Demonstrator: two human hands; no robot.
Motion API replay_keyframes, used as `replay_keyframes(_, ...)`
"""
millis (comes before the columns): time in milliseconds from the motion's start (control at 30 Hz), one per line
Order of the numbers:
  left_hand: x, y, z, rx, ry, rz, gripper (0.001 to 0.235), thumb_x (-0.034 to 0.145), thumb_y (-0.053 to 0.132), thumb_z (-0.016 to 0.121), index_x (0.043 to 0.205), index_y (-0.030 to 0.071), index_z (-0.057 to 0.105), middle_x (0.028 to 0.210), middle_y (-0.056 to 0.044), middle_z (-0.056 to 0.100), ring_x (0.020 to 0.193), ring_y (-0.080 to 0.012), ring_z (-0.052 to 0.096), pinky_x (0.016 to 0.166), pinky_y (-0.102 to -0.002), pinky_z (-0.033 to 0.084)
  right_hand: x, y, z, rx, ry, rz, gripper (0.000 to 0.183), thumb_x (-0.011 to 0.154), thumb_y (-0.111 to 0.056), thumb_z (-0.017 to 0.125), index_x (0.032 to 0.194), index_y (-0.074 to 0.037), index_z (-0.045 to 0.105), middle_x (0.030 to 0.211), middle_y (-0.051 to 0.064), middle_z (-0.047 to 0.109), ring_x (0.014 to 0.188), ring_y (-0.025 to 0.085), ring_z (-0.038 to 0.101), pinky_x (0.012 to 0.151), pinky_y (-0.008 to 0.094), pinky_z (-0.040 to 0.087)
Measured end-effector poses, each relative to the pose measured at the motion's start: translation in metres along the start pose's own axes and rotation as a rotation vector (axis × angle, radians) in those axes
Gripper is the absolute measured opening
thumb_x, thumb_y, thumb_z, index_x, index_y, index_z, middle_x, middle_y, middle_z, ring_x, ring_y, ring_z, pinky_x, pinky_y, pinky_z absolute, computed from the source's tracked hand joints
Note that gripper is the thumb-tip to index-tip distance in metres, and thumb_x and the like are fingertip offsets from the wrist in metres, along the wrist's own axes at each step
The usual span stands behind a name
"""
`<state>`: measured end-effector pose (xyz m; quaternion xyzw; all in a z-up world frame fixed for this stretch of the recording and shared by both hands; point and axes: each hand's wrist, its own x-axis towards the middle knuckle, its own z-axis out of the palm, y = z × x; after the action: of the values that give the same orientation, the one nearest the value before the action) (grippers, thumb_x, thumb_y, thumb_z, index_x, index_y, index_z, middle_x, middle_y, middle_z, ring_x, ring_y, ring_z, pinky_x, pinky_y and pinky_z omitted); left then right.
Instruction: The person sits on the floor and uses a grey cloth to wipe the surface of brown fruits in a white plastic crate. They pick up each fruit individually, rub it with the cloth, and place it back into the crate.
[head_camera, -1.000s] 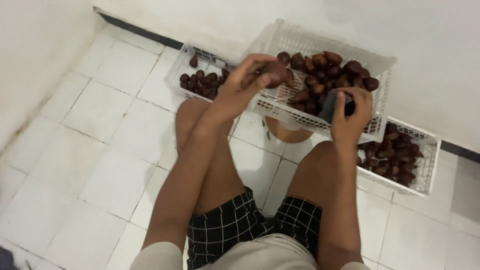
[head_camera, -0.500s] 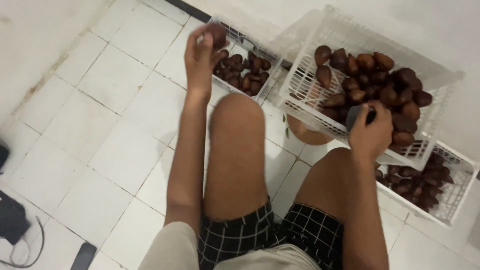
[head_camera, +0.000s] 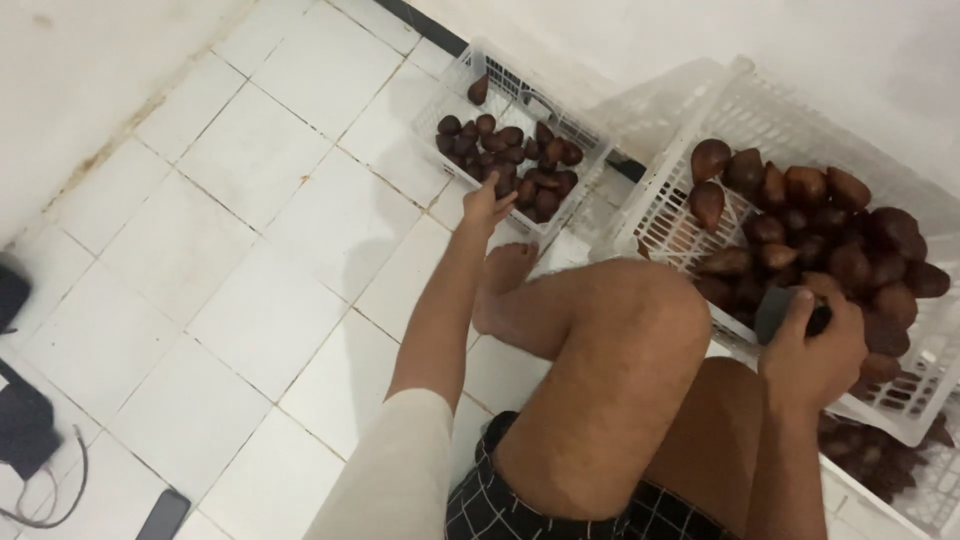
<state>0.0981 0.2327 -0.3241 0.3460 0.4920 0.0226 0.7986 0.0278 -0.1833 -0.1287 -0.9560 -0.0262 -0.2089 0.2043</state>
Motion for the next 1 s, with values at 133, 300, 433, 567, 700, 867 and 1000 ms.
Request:
replay_keyframes(133,0.013,-0.006,-0.005,-0.038,0.037,0.006,0.059,0.095,0.030,0.064,0.138,-0.009,0.053,0.113,-0.025,0.074,0.104,-0.0248,0.074,0.088,-0.031,0.060,-0.001,0.015,0.009,-0.013,-0.007,-0.004,0.030,0.119,-0.020,0.058,0.126,0.005,0.073,0.117,0.023,0.067,0.105,0.047,0.063,0.074,0.059,0.047)
replay_keyframes(300,0.004,0.001,-0.014,-0.015,-0.058,0.095,0.058,0.097,0.028,0.061,0.143,-0.003,0.048,0.121,-0.019,0.066,0.104,-0.0258,0.072,0.090,-0.039,0.061,-0.001,0.005,0.004,0.075,0.049,-0.037,0.025,0.115,-0.017,0.058,0.127,-0.003,0.075,0.119,0.020,0.068,0.111,0.043,0.063,0.084,0.055,0.047)
replay_keyframes(433,-0.007,0.023,-0.003,0.036,-0.063,0.151,0.032,0.097,0.028,0.060,0.114,0.000,0.063,0.106,-0.013,0.072,0.096,-0.0232,0.075,0.082,-0.037,0.060,-0.001,0.000,0.000,0.061,0.033,-0.036,0.027,0.115,-0.019,0.057,0.131,-0.006,0.074,0.116,0.023,0.066,0.106,0.048,0.063,0.080,0.058,0.046)
replay_keyframes(567,-0.063,0.065,0.046,0.238,-0.183,0.386,0.038,0.096,0.030,0.056,0.122,0.003,0.058,0.117,-0.013,0.074,0.089,-0.0216,0.075,0.079,-0.034,0.055,0.002,0.008,0.009,0.074,0.080,-0.043,0.023,0.111,-0.019,0.058,0.123,-0.007,0.074,0.112,0.019,0.069,0.103,0.042,0.064,0.082,0.052,0.047)
replay_keyframes(700,-0.120,0.063,0.116,0.406,-0.621,1.033,0.018,0.096,0.028,0.066,0.099,0.010,0.065,0.092,-0.006,0.071,0.090,-0.0183,0.073,0.082,-0.035,0.070,0.004,0.005,0.009,0.018,0.064,0.059,0.019,0.107,-0.026,0.058,0.114,-0.016,0.072,0.106,0.015,0.068,0.096,0.042,0.065,0.072,0.055,0.047)
replay_keyframes(867,-0.177,0.005,0.174,1.202,-0.785,1.506,0.018,0.099,0.033,0.063,0.098,0.015,0.063,0.091,-0.007,0.070,0.078,-0.0264,0.069,0.074,-0.045,0.054,0.004,-0.006,0.001,0.037,0.042,0.116,0.022,0.108,-0.029,0.057,0.111,-0.013,0.071,0.107,0.016,0.068,0.097,0.043,0.068,0.077,0.055,0.051)
replay_keyframes(1000,-0.160,-0.036,0.202,2.329,-0.677,1.647,0.052,0.095,0.032,0.072,0.143,0.019,0.059,0.147,-0.011,0.058,0.138,-0.0264,0.052,0.124,-0.055,0.019,0.005,-0.003,0.002,-0.006,-0.087,0.213,0.030,0.110,-0.038,0.054,0.116,-0.014,0.071,0.115,0.019,0.067,0.100,0.048,0.069,0.082,0.060,0.054)
